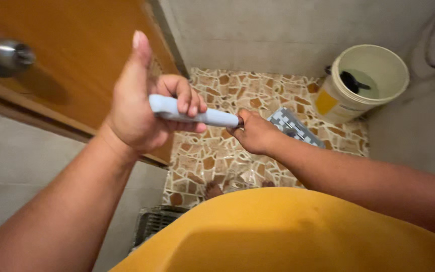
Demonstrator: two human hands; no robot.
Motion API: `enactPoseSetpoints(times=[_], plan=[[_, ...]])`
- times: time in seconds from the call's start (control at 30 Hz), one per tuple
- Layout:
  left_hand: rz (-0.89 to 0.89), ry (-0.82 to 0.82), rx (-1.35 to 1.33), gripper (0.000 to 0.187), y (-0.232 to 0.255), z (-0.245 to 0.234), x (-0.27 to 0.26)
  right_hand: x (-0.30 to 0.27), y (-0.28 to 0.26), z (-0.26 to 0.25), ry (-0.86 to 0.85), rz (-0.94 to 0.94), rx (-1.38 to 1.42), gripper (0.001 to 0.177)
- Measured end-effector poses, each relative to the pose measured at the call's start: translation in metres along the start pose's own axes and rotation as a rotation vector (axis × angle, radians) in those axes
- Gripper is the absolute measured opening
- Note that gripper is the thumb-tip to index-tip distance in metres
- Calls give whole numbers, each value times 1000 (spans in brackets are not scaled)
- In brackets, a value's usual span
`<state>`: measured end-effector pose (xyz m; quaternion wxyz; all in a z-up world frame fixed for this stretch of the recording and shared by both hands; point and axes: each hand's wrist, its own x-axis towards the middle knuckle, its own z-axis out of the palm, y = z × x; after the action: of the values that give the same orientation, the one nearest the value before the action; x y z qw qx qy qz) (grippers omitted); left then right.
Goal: The person attaches a mop head to a pole by hand, then dips a small container into a bucket of water and pours it onto the floor before continuing to assemble and test the mop components.
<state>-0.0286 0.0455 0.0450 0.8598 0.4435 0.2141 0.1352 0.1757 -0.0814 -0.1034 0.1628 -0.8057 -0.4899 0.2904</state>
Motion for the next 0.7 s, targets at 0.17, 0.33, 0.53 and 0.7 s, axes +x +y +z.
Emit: enactPoseSetpoints(times=[0.17, 0.33, 0.53, 0.7], plan=[[-116, -73, -85, 91, -13, 9, 45, -23, 23, -21, -19, 197, 93, 35], [-134, -247, -4, 92, -48, 18, 114, -19, 83, -33, 50, 305, -31, 36], [-101, -378, 147, 84, -69, 21, 147, 13, 169, -5, 134, 228, 34, 32], [-175, -331, 147, 81, -37, -1, 124, 37, 158, 29, 156, 222, 79, 36]])
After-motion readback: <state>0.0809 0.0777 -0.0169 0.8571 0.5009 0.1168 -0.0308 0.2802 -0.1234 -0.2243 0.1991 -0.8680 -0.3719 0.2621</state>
